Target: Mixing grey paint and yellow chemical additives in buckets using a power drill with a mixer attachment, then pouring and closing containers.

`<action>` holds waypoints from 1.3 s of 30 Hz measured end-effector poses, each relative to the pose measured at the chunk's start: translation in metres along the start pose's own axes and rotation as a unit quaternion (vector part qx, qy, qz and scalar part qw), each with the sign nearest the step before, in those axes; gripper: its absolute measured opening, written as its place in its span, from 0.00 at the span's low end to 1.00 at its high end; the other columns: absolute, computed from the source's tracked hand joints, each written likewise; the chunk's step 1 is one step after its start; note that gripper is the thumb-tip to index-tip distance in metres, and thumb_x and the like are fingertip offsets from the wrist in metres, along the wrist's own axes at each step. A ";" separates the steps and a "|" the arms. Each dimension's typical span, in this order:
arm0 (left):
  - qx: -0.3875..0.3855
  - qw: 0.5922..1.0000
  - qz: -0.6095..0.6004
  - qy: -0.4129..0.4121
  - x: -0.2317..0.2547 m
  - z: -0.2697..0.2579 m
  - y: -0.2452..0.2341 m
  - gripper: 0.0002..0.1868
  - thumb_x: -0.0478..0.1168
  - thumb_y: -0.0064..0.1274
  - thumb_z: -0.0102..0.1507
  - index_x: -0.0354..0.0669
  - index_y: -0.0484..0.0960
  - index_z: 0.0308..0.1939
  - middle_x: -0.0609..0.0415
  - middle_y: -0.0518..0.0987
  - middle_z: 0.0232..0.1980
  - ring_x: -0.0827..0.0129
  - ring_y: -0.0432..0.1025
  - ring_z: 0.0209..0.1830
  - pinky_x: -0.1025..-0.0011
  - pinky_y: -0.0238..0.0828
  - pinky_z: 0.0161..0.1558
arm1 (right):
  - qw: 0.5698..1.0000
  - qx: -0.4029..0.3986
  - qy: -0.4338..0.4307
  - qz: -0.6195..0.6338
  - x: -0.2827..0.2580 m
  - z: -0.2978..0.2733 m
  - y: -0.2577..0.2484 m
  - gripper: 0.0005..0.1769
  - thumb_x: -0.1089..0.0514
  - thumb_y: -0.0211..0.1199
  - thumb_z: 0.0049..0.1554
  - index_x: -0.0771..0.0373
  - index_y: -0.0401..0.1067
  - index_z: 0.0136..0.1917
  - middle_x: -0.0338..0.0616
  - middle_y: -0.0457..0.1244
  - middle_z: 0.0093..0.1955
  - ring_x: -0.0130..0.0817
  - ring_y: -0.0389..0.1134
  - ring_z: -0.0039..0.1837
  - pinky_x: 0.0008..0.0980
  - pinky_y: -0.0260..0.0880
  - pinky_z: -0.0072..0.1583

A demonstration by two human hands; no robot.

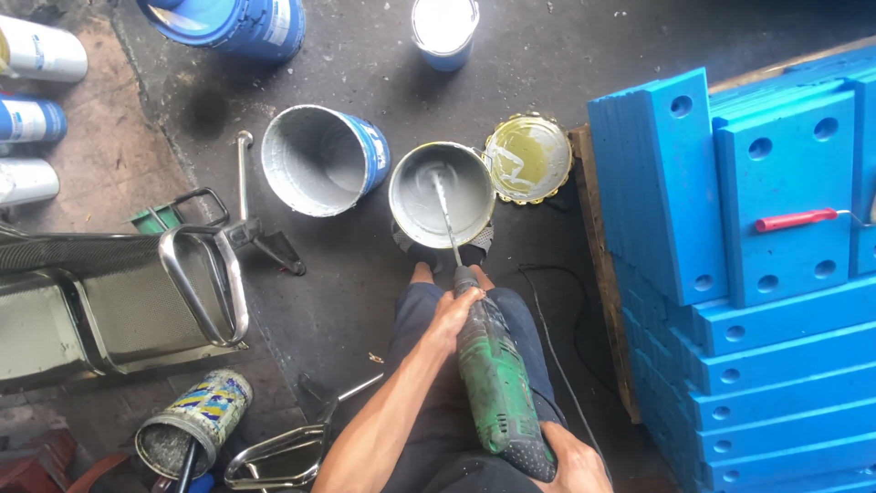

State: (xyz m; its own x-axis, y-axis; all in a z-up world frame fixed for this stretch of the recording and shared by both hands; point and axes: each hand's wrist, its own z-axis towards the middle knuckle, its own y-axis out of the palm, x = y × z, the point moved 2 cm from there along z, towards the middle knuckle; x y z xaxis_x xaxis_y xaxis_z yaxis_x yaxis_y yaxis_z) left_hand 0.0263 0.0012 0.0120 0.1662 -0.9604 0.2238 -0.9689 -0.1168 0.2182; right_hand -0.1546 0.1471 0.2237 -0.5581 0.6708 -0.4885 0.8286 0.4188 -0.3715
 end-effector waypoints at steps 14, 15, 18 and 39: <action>0.054 0.997 0.063 0.002 -0.009 -0.009 0.007 0.26 0.43 0.62 0.55 0.29 0.76 0.51 0.46 0.81 0.38 0.62 0.78 0.30 0.61 0.79 0.33 | 0.999 0.017 -0.040 0.021 0.057 -0.003 0.034 0.36 0.52 0.81 0.35 0.52 0.76 0.59 0.48 0.73 0.50 0.47 0.76 0.56 0.40 0.75 0.56; 0.044 0.997 0.055 0.009 -0.012 -0.012 0.007 0.27 0.43 0.62 0.54 0.27 0.76 0.52 0.45 0.80 0.38 0.62 0.78 0.30 0.61 0.79 0.32 | 0.999 0.005 -0.025 0.023 0.059 -0.007 0.038 0.35 0.53 0.81 0.36 0.51 0.76 0.58 0.47 0.73 0.49 0.46 0.76 0.56 0.39 0.75 0.56; 0.069 0.990 0.114 0.044 -0.029 -0.011 -0.002 0.29 0.44 0.64 0.53 0.27 0.76 0.52 0.41 0.83 0.42 0.61 0.80 0.34 0.62 0.80 0.37 | 0.992 0.046 -0.094 0.069 0.095 -0.016 0.067 0.38 0.62 0.75 0.32 0.56 0.75 0.59 0.49 0.72 0.49 0.48 0.75 0.57 0.40 0.74 0.57; 0.016 0.966 0.253 0.047 -0.094 0.000 -0.073 0.22 0.43 0.65 0.52 0.28 0.81 0.42 0.42 0.82 0.35 0.59 0.78 0.28 0.60 0.79 0.33 | 0.961 0.203 -0.095 0.162 0.109 -0.051 0.244 0.30 0.50 0.83 0.37 0.60 0.75 0.50 0.51 0.70 0.42 0.51 0.75 0.46 0.41 0.74 0.47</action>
State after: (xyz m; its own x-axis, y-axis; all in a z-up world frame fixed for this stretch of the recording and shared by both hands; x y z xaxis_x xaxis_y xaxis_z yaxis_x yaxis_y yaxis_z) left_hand 0.0813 0.0996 -0.0251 -0.3153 -0.8698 0.3795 -0.9357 0.3517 0.0286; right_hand -0.0109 0.3542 0.1198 -0.3034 0.5859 -0.7515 0.8959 -0.0931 -0.4343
